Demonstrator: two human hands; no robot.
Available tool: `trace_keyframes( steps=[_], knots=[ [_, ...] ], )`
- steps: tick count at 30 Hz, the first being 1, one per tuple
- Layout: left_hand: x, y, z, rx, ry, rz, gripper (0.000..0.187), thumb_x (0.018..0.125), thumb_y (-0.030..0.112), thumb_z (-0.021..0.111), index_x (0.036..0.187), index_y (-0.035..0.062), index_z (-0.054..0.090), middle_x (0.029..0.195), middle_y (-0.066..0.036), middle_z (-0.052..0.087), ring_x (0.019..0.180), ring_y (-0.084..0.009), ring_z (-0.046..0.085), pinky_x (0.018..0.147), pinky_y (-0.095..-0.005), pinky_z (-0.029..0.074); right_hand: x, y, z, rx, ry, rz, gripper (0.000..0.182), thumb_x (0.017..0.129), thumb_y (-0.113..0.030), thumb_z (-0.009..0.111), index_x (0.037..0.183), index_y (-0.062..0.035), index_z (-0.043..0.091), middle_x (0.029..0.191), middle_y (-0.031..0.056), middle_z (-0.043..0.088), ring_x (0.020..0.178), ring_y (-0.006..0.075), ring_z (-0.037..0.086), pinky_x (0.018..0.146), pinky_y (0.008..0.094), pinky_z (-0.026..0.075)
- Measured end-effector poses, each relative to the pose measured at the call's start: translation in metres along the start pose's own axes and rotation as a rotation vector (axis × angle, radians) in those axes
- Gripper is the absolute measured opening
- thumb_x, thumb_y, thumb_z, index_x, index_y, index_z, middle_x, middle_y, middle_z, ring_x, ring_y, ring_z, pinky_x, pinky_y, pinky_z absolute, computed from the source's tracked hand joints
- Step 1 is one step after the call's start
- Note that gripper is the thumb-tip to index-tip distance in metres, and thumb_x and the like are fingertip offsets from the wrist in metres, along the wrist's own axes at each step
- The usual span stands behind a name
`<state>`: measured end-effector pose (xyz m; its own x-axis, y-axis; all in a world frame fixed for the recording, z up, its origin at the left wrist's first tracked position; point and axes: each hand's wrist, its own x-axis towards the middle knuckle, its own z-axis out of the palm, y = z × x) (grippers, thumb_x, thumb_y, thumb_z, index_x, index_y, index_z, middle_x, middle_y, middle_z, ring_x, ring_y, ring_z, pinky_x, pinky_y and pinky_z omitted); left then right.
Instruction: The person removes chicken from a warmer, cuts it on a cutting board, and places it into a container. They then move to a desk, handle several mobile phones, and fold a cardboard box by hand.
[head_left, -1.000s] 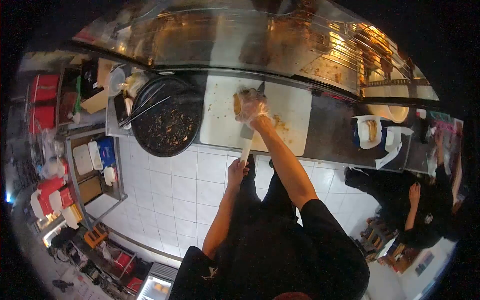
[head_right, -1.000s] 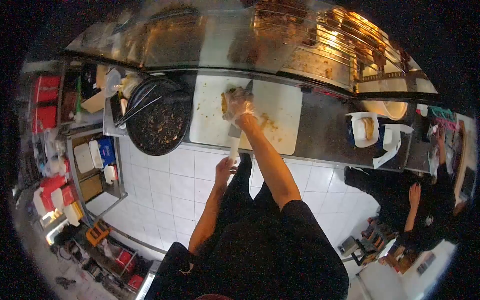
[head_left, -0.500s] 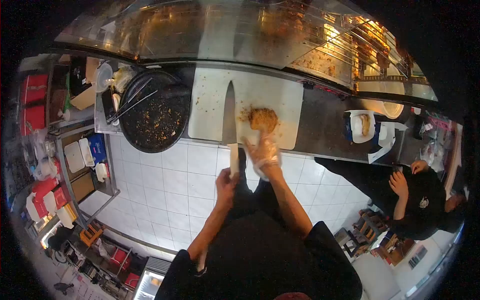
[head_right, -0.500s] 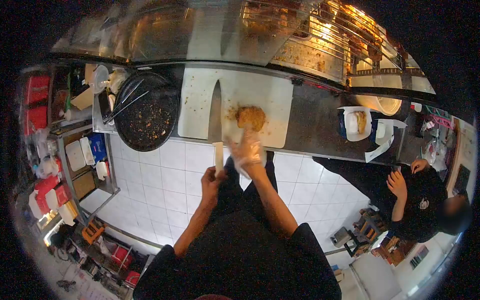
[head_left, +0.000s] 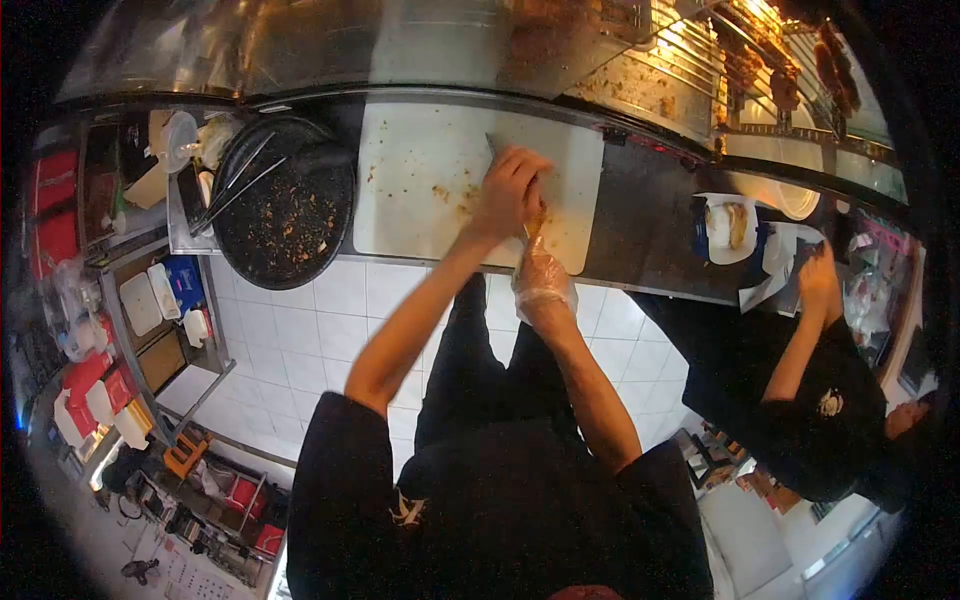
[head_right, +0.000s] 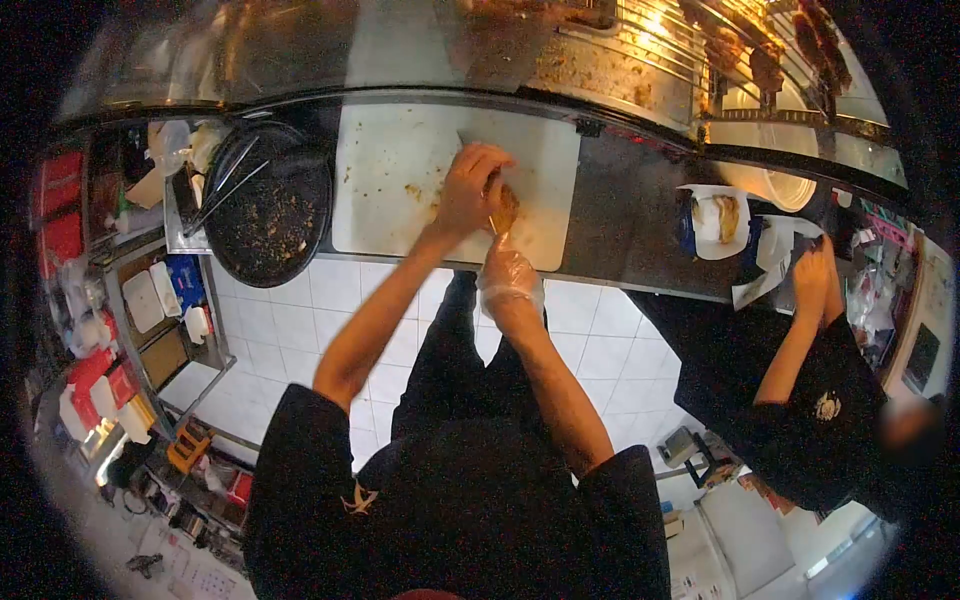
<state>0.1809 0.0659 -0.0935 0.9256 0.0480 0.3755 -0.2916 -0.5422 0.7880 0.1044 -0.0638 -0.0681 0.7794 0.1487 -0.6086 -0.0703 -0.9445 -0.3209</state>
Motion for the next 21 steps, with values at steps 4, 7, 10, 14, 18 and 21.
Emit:
trace_keyframes(
  steps=[4,7,10,14,18,21],
  knots=[
    [0.031,-0.072,0.047,-0.008,-0.377,0.076,0.027,0.069,0.003,0.061,0.096,0.0052,0.061,0.097,-0.013,0.061,0.102,-0.0346,0.055,0.094,-0.0435,0.045,-0.017,-0.018,-0.033,-0.003,-0.252,0.316,0.039,0.101,-0.026,0.035,0.130,-0.0014,0.046,0.097,0.0272,0.067,0.097,0.0425,0.065,0.079,0.0500,0.053],
    [0.024,-0.091,0.053,0.121,-0.390,0.107,0.030,0.069,0.000,0.057,0.098,0.0048,0.060,0.098,-0.016,0.059,0.097,-0.0359,0.057,0.086,-0.0444,0.048,0.002,0.003,0.000,-0.108,-0.277,0.222,0.039,0.100,-0.022,0.038,0.133,-0.0015,0.039,0.102,0.0250,0.067,0.095,0.0417,0.066,0.078,0.0504,0.055],
    [0.023,-0.108,0.058,0.206,-0.461,0.125,0.032,0.068,0.000,0.059,0.099,0.0057,0.061,0.101,-0.015,0.059,0.099,-0.0363,0.057,0.087,-0.0451,0.048,0.015,0.021,0.030,-0.093,-0.164,0.088,0.040,0.098,-0.019,0.041,0.135,-0.0018,0.038,0.099,0.0258,0.067,0.093,0.0409,0.067,0.077,0.0498,0.055],
    [0.040,-0.117,0.057,0.154,-0.529,-0.009,0.031,0.070,0.003,0.058,0.100,0.0066,0.063,0.098,-0.016,0.064,0.094,-0.0356,0.061,0.082,-0.0442,0.050,0.028,0.029,0.002,-0.141,-0.132,-0.020,0.036,0.097,-0.017,0.042,0.131,-0.0029,0.041,0.093,0.0254,0.068,0.090,0.0406,0.068,0.073,0.0491,0.056],
    [0.052,-0.085,0.062,-0.043,-0.388,-0.121,0.029,0.069,0.004,0.057,0.097,0.0062,0.065,0.088,-0.018,0.068,0.079,-0.0362,0.064,0.074,-0.0447,0.052,-0.001,0.021,-0.067,-0.158,-0.045,-0.015,0.024,0.097,-0.020,0.044,0.116,-0.0050,0.047,0.085,0.0242,0.068,0.082,0.0420,0.068,0.070,0.0519,0.055],
    [0.038,-0.088,0.077,0.054,-0.515,-0.135,0.027,0.070,0.005,0.056,0.095,0.0062,0.065,0.089,-0.020,0.066,0.080,-0.0365,0.063,0.075,-0.0456,0.051,0.005,0.035,-0.055,-0.177,-0.078,0.007,0.023,0.095,-0.016,0.048,0.115,-0.0050,0.046,0.087,0.0239,0.068,0.083,0.0412,0.069,0.070,0.0511,0.056]
  ],
)
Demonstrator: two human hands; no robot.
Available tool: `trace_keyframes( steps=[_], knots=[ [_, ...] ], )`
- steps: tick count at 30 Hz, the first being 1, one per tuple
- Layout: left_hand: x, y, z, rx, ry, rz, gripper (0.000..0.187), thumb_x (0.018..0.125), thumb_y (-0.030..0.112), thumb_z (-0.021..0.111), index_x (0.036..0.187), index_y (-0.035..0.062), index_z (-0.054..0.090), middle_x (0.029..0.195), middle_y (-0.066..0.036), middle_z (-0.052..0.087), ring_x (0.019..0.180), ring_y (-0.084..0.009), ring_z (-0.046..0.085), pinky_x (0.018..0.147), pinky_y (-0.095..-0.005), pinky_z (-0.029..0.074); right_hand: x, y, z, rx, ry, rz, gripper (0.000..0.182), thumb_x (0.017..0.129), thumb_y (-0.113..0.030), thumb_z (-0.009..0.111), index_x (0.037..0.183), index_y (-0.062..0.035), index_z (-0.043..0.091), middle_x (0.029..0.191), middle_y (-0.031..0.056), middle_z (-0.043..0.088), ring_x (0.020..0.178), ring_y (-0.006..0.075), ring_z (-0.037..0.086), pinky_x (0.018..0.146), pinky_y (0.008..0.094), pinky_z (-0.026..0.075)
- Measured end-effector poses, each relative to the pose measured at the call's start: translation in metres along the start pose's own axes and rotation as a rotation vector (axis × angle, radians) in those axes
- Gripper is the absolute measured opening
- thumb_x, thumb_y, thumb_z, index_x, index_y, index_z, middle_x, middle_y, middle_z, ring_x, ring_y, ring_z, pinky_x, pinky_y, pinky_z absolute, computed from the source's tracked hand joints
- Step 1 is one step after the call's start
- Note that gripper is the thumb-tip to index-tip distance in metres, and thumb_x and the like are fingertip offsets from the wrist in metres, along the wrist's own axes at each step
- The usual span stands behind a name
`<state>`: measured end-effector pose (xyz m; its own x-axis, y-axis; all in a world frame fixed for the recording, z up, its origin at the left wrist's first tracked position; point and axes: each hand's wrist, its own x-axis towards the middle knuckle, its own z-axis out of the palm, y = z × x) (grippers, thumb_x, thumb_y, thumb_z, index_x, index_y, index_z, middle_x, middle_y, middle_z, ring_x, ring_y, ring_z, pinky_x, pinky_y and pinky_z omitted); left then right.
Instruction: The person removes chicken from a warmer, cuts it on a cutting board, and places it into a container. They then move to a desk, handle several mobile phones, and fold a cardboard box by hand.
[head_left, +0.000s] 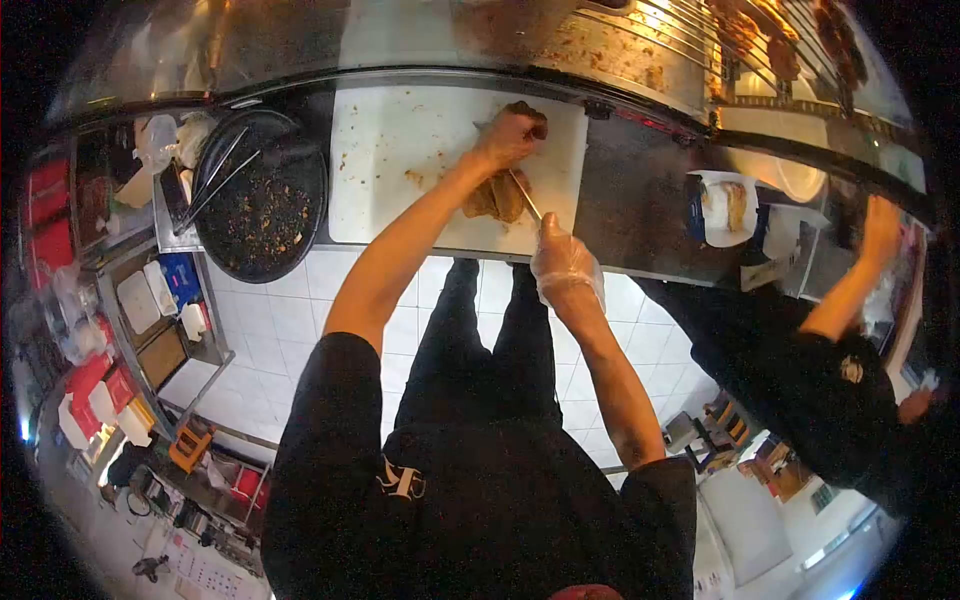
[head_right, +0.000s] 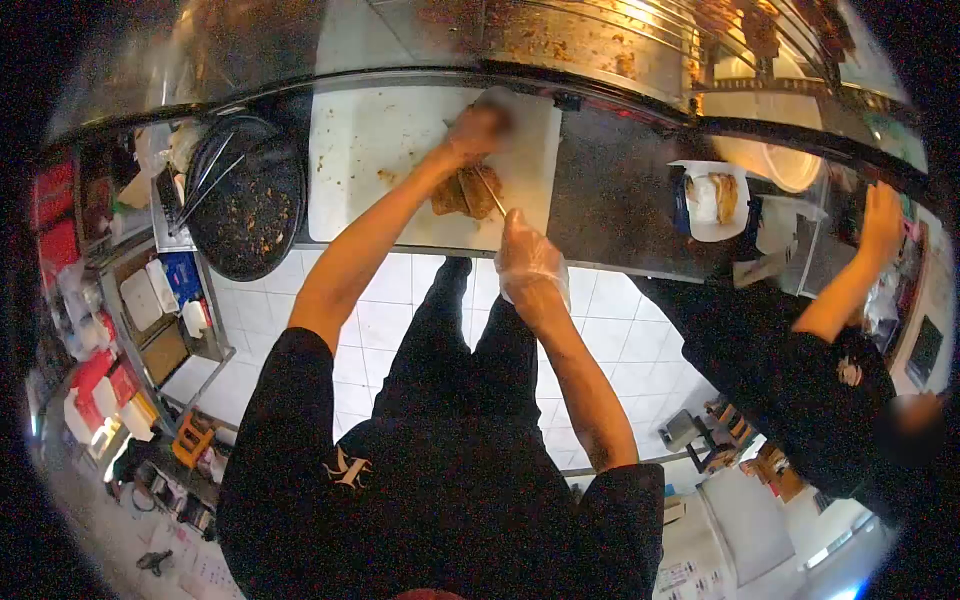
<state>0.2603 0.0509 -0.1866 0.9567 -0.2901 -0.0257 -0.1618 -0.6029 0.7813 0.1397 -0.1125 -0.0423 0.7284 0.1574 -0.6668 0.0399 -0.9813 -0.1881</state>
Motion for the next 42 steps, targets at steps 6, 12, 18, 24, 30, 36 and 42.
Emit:
trace_keyframes(
  steps=[6,12,18,24,30,36,42],
  knots=[
    [-0.003,-0.013,0.008,0.105,0.074,-0.071,0.020,0.074,0.010,0.060,0.094,0.0097,0.063,0.096,-0.016,0.066,0.096,-0.0352,0.062,0.076,-0.0458,0.050,0.038,0.010,0.037,-0.029,-0.091,0.022,0.029,0.091,-0.008,0.052,0.118,-0.0036,0.042,0.091,0.0272,0.067,0.087,0.0438,0.067,0.069,0.0493,0.057],
    [0.005,-0.010,-0.008,0.060,0.098,-0.013,0.021,0.073,0.012,0.061,0.094,0.0105,0.061,0.097,-0.014,0.065,0.093,-0.0373,0.061,0.076,-0.0484,0.049,0.033,0.005,0.001,0.117,-0.068,-0.017,0.026,0.099,-0.024,0.041,0.114,-0.0051,0.050,0.091,0.0285,0.066,0.093,0.0445,0.065,0.076,0.0516,0.053],
    [-0.011,-0.016,0.004,0.077,0.145,0.163,0.024,0.072,0.013,0.061,0.095,0.0083,0.061,0.094,-0.016,0.066,0.086,-0.0398,0.062,0.077,-0.0479,0.050,0.006,-0.007,0.048,0.060,0.059,0.030,0.026,0.100,-0.021,0.041,0.118,-0.0042,0.048,0.083,0.0278,0.067,0.078,0.0448,0.067,0.066,0.0522,0.055],
    [-0.012,-0.040,0.004,0.194,0.126,0.059,0.026,0.071,0.016,0.065,0.095,0.0058,0.064,0.096,-0.017,0.065,0.085,-0.0401,0.062,0.079,-0.0487,0.050,0.039,0.003,0.065,0.044,-0.068,-0.002,0.035,0.093,-0.015,0.052,0.126,-0.0057,0.044,0.092,0.0244,0.068,0.086,0.0413,0.068,0.072,0.0496,0.056],
    [-0.007,-0.051,-0.010,0.081,0.180,0.102,0.021,0.071,0.015,0.066,0.090,0.0052,0.064,0.084,-0.017,0.064,0.083,-0.0390,0.062,0.076,-0.0486,0.050,-0.006,-0.046,-0.018,0.171,-0.072,-0.001,0.027,0.094,-0.013,0.047,0.118,-0.0021,0.051,0.094,0.0242,0.068,0.088,0.0425,0.067,0.073,0.0497,0.056],
    [-0.038,-0.050,-0.032,0.092,0.144,0.133,0.020,0.070,0.014,0.065,0.088,0.0057,0.064,0.090,-0.017,0.063,0.089,-0.0380,0.060,0.078,-0.0469,0.049,0.009,-0.071,0.063,0.067,-0.050,0.059,0.032,0.095,-0.016,0.046,0.123,-0.0002,0.047,0.100,0.0249,0.067,0.094,0.0422,0.066,0.080,0.0503,0.054],
    [-0.037,-0.055,-0.040,0.235,0.181,0.064,0.017,0.070,0.013,0.062,0.085,0.0047,0.062,0.088,-0.017,0.062,0.089,-0.0397,0.059,0.079,-0.0475,0.049,0.037,-0.047,0.067,-0.063,0.005,-0.098,0.036,0.096,-0.020,0.047,0.123,0.0034,0.045,0.095,0.0267,0.067,0.085,0.0420,0.068,0.073,0.0492,0.055]
  ],
)
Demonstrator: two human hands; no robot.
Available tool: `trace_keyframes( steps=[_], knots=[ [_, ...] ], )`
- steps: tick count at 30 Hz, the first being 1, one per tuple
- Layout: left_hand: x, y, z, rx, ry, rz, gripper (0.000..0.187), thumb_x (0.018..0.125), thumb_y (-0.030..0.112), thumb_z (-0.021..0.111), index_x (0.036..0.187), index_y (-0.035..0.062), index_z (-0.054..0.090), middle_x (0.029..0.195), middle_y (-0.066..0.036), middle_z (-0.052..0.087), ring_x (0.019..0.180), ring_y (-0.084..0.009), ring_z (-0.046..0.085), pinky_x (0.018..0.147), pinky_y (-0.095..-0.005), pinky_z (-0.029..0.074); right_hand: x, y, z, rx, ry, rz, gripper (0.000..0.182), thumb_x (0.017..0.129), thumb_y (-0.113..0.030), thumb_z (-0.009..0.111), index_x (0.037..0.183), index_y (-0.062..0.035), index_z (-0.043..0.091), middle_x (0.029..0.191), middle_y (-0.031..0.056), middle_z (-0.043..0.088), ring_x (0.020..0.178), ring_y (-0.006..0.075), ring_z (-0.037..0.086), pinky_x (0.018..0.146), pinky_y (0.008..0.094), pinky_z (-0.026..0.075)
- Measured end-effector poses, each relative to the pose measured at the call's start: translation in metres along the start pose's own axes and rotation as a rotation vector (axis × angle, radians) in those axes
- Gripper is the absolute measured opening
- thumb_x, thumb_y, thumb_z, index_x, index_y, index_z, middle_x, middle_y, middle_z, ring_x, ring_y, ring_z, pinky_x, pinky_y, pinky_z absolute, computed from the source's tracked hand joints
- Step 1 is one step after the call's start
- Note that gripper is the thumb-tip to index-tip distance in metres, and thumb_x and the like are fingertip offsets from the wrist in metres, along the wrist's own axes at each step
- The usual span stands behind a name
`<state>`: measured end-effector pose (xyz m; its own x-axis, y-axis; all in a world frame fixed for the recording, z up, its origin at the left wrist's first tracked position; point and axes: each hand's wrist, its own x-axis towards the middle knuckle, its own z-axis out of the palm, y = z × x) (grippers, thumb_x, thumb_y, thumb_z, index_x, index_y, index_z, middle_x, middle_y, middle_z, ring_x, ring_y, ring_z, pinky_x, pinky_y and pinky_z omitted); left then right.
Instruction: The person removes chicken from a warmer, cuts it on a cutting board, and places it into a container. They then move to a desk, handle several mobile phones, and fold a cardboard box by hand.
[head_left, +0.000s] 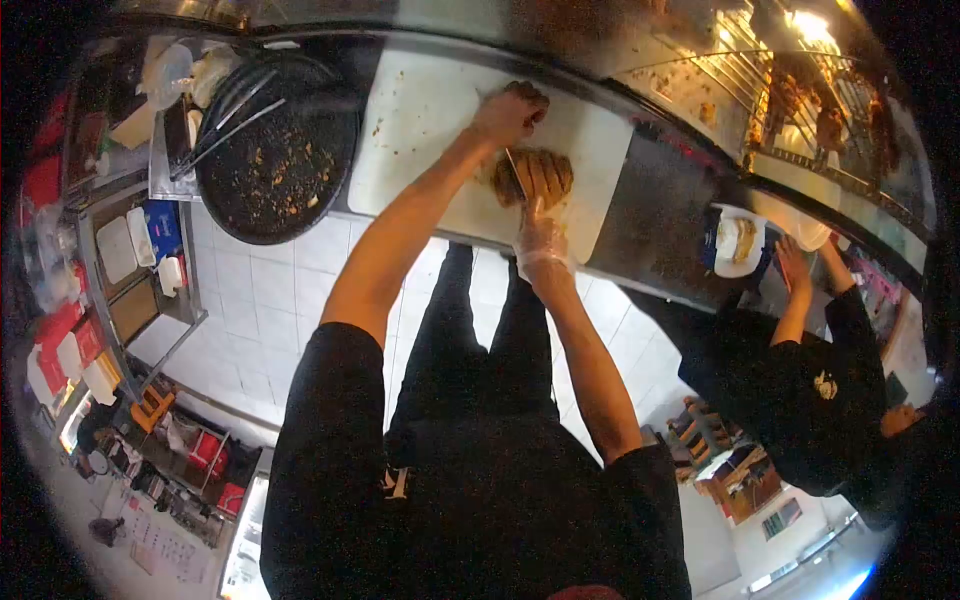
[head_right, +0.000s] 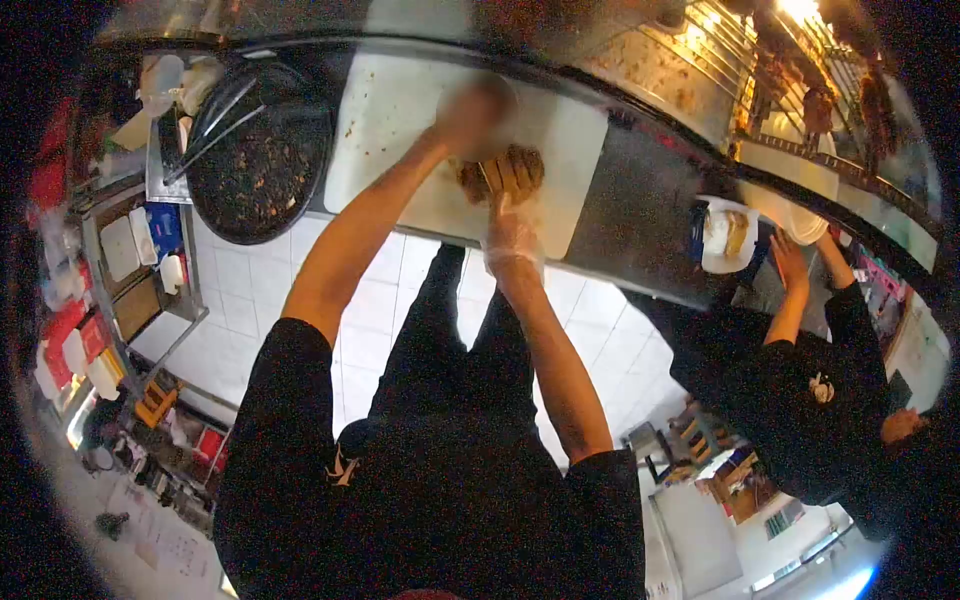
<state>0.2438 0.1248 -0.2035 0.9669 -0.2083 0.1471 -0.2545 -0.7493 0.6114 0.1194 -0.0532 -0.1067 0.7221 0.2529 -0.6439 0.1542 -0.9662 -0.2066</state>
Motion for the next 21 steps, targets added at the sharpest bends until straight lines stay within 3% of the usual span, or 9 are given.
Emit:
trace_keyframes(
  steps=[3,4,6,7,9,13,16,18,21],
  knots=[
    [0.013,-0.002,-0.009,-0.161,0.050,-0.005,0.016,0.071,0.013,0.061,0.085,0.0050,0.062,0.083,-0.016,0.061,0.084,-0.0400,0.059,0.077,-0.0476,0.049,-0.001,0.005,-0.022,0.266,-0.088,0.027,0.040,0.098,-0.030,0.042,0.124,-0.0005,0.047,0.092,0.0251,0.068,0.082,0.0420,0.068,0.074,0.0499,0.053],
    [0.011,-0.002,-0.008,-0.187,0.035,0.003,0.017,0.070,0.013,0.061,0.085,0.0054,0.062,0.082,-0.015,0.063,0.082,-0.0390,0.060,0.077,-0.0470,0.050,-0.008,0.006,-0.016,0.189,-0.009,-0.049,0.045,0.099,-0.036,0.036,0.125,-0.0019,0.048,0.093,0.0241,0.068,0.084,0.0412,0.068,0.076,0.0498,0.052],
    [0.001,0.003,-0.008,-0.224,0.021,-0.015,0.016,0.071,0.014,0.061,0.084,0.0046,0.061,0.084,-0.015,0.063,0.084,-0.0385,0.060,0.077,-0.0470,0.050,-0.014,-0.011,-0.015,0.206,-0.101,0.089,0.045,0.100,-0.038,0.034,0.128,-0.0049,0.047,0.097,0.0242,0.068,0.091,0.0398,0.067,0.078,0.0486,0.052],
    [-0.003,0.001,-0.007,-0.248,0.011,-0.025,0.016,0.071,0.015,0.061,0.083,0.0038,0.060,0.086,-0.016,0.063,0.085,-0.0380,0.060,0.077,-0.0470,0.049,-0.012,-0.026,-0.014,0.298,-0.266,0.302,0.041,0.100,-0.033,0.038,0.131,-0.0064,0.044,0.099,0.0253,0.067,0.097,0.0392,0.066,0.077,0.0475,0.053],
    [-0.013,-0.003,0.000,-0.145,0.017,0.022,0.017,0.070,0.014,0.062,0.084,0.0038,0.061,0.087,-0.016,0.063,0.087,-0.0376,0.060,0.077,-0.0466,0.049,-0.017,-0.034,0.024,0.054,-0.025,0.160,0.044,0.102,-0.035,0.032,0.131,-0.0043,0.043,0.084,0.0255,0.066,0.075,0.0377,0.068,0.062,0.0480,0.053],
    [-0.020,0.005,-0.017,-0.030,0.051,0.109,0.018,0.072,0.017,0.062,0.085,0.0052,0.060,0.091,-0.016,0.061,0.095,-0.0370,0.057,0.080,-0.0471,0.048,-0.021,-0.028,0.015,0.232,-0.278,0.274,0.053,0.097,-0.018,0.047,0.143,0.0017,0.028,0.098,0.0289,0.066,0.093,0.0360,0.068,0.074,0.0424,0.056],
    [-0.011,-0.012,0.000,-0.175,0.117,0.038,0.018,0.071,0.009,0.061,0.089,0.0063,0.064,0.092,-0.016,0.062,0.094,-0.0374,0.057,0.082,-0.0444,0.049,-0.027,-0.031,-0.030,-0.075,-0.162,-0.111,0.067,0.090,-0.007,0.052,0.143,0.0168,0.018,0.088,0.0248,0.065,0.076,0.0308,0.067,0.067,0.0385,0.056],
    [-0.021,0.009,-0.031,-0.433,0.368,-0.077,0.025,0.069,-0.002,0.059,0.092,0.0064,0.066,0.091,-0.015,0.063,0.092,-0.0363,0.059,0.081,-0.0414,0.050,-0.025,-0.033,-0.009,-0.093,0.034,-0.252,0.055,0.090,-0.010,0.054,0.134,0.0152,0.034,0.084,0.0202,0.065,0.074,0.0295,0.066,0.062,0.0373,0.054],
    [-0.063,0.043,-0.103,-0.286,0.698,-0.107,0.028,0.066,-0.010,0.056,0.088,0.0044,0.064,0.091,-0.013,0.065,0.087,-0.0302,0.063,0.079,-0.0378,0.050,-0.009,-0.066,0.022,0.165,0.057,-0.343,0.032,0.086,-0.014,0.057,0.111,0.0055,0.053,0.085,0.0172,0.064,0.077,0.0294,0.065,0.065,0.0409,0.052]
  ],
)
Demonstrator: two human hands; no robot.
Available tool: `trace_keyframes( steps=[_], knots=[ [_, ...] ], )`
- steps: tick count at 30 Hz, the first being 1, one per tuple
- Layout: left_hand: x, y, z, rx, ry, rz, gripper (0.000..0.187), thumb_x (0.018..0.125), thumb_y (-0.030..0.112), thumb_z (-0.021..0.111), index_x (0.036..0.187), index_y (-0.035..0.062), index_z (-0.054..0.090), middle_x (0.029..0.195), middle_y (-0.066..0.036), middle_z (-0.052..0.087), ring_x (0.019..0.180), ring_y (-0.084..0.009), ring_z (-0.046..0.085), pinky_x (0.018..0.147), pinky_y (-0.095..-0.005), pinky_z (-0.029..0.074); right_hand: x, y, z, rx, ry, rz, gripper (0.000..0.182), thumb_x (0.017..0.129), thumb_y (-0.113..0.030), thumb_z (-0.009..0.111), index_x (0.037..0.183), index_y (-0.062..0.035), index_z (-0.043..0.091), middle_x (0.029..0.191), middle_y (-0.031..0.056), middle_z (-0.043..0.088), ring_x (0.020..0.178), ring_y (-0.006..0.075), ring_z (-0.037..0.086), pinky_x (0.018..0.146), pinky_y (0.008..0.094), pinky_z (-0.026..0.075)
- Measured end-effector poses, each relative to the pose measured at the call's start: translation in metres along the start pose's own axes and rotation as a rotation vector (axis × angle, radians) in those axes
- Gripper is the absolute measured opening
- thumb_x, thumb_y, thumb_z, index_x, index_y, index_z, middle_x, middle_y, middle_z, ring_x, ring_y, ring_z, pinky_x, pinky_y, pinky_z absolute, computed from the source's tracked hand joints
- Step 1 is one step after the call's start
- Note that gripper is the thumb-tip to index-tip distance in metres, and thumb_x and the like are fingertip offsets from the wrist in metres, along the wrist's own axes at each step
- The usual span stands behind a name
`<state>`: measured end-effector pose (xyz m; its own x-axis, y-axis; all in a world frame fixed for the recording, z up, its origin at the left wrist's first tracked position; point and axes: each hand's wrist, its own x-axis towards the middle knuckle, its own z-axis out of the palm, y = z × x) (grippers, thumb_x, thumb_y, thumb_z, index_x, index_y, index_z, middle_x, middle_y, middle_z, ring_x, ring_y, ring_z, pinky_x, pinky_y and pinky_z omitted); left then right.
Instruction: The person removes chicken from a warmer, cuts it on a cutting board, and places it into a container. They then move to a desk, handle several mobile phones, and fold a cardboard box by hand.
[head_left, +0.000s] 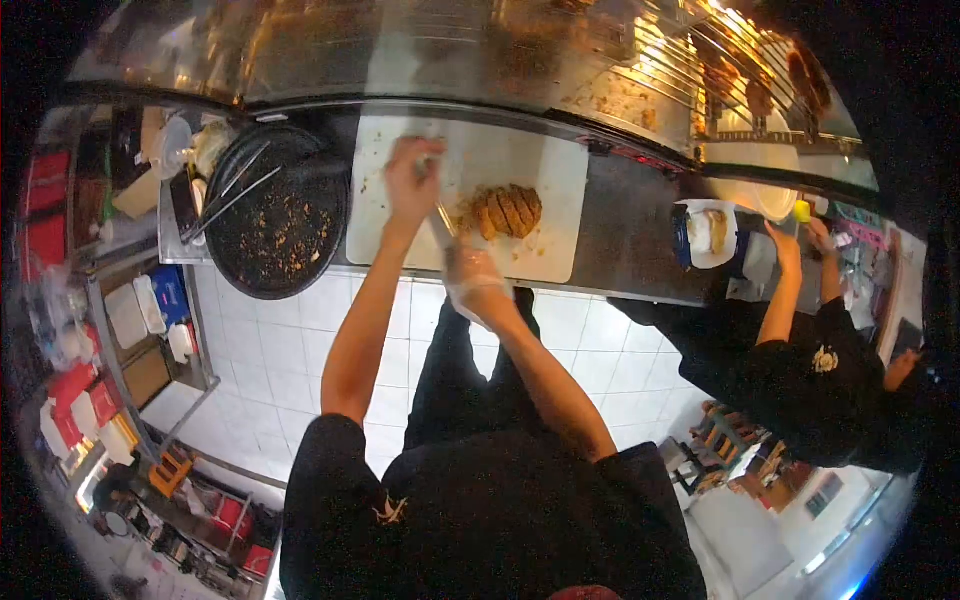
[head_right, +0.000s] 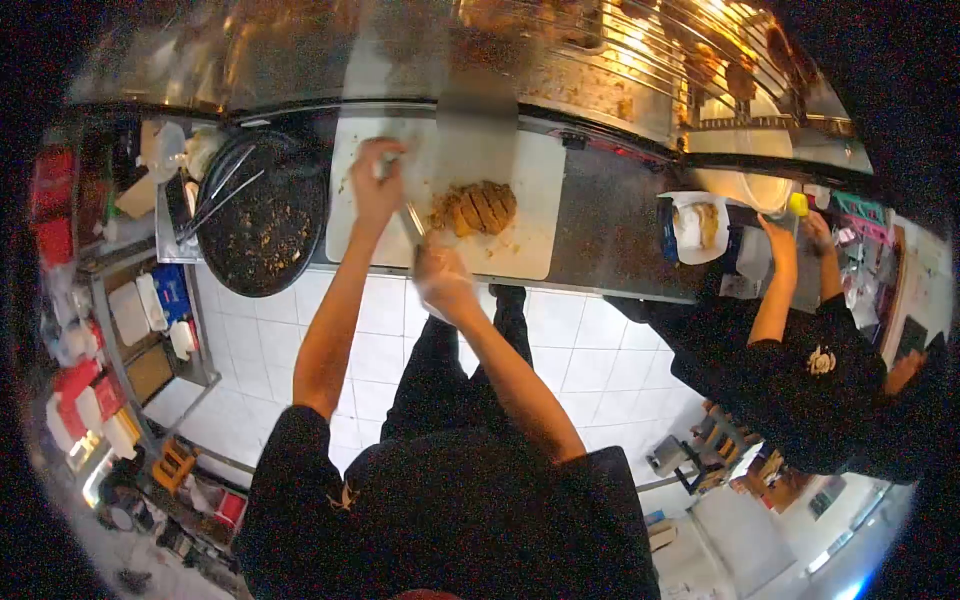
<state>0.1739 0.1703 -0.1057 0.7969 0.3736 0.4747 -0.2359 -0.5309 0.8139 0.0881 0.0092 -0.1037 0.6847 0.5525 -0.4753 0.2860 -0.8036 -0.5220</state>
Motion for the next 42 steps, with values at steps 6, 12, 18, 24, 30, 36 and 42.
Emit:
trace_keyframes(
  steps=[6,12,18,24,30,36,42],
  knots=[
    [-0.117,0.017,-0.130,0.167,0.211,-0.363,0.018,0.076,-0.009,0.056,0.089,0.0000,0.062,0.091,-0.011,0.063,0.088,-0.0225,0.059,0.081,-0.0325,0.047,0.036,0.010,0.070,-0.134,0.424,-0.221,0.048,0.084,-0.033,0.068,0.118,-0.0027,0.053,0.100,0.0212,0.062,0.094,0.0337,0.062,0.082,0.0487,0.050],
    [-0.243,0.061,-0.179,0.122,0.299,-0.726,0.012,0.079,-0.009,0.054,0.083,-0.0006,0.060,0.084,-0.007,0.061,0.081,-0.0164,0.056,0.074,-0.0280,0.047,0.022,0.023,-0.064,-0.140,0.335,0.402,0.093,0.072,-0.057,0.071,0.146,-0.0166,0.033,0.143,0.0272,0.034,0.130,0.0458,0.034,0.102,0.0619,0.031],
    [-0.253,0.104,-0.138,0.089,0.208,-0.831,0.010,0.078,-0.004,0.054,0.086,-0.0017,0.060,0.084,-0.008,0.062,0.079,-0.0183,0.056,0.075,-0.0311,0.047,0.045,0.060,-0.003,-0.172,0.574,0.198,0.043,0.085,-0.032,0.058,0.128,-0.0238,0.056,0.126,0.0173,0.053,0.117,0.0427,0.047,0.098,0.0645,0.034],
    [-0.225,0.116,-0.110,0.045,0.176,-0.768,0.010,0.078,-0.003,0.054,0.085,-0.0006,0.060,0.083,-0.006,0.059,0.080,-0.0174,0.054,0.077,-0.0297,0.047,0.056,0.089,-0.020,-0.052,0.388,-0.082,0.030,0.085,-0.024,0.058,0.114,-0.0182,0.061,0.113,0.0156,0.058,0.104,0.0375,0.056,0.081,0.0505,0.050],
    [-0.192,0.135,-0.060,-0.030,0.123,-0.679,0.012,0.080,-0.007,0.054,0.088,-0.0008,0.060,0.083,-0.006,0.059,0.080,-0.0169,0.054,0.077,-0.0298,0.047,0.045,0.158,-0.041,0.414,0.545,-0.232,0.014,0.085,-0.020,0.061,0.091,-0.0071,0.058,0.082,0.0063,0.062,0.071,0.0238,0.060,0.062,0.0374,0.053],
    [-0.182,0.170,0.022,-0.106,0.033,-0.766,0.010,0.081,-0.008,0.055,0.086,-0.0010,0.060,0.084,-0.006,0.060,0.079,-0.0168,0.055,0.078,-0.0290,0.048,-0.115,0.255,-0.137,2.188,0.589,0.004,0.030,0.089,-0.022,0.063,0.115,-0.0058,0.059,0.104,0.0117,0.067,0.079,0.0217,0.065,0.062,0.0308,0.054],
    [-0.173,0.205,0.088,-0.094,-0.118,-0.750,0.008,0.081,-0.007,0.055,0.083,-0.0009,0.059,0.083,-0.007,0.060,0.081,-0.0169,0.057,0.080,-0.0295,0.049,-0.143,0.358,-0.173,2.299,0.981,-0.108,0.042,0.088,-0.019,0.064,0.126,-0.0050,0.053,0.106,0.0119,0.067,0.084,0.0238,0.066,0.071,0.0340,0.056]
  ],
)
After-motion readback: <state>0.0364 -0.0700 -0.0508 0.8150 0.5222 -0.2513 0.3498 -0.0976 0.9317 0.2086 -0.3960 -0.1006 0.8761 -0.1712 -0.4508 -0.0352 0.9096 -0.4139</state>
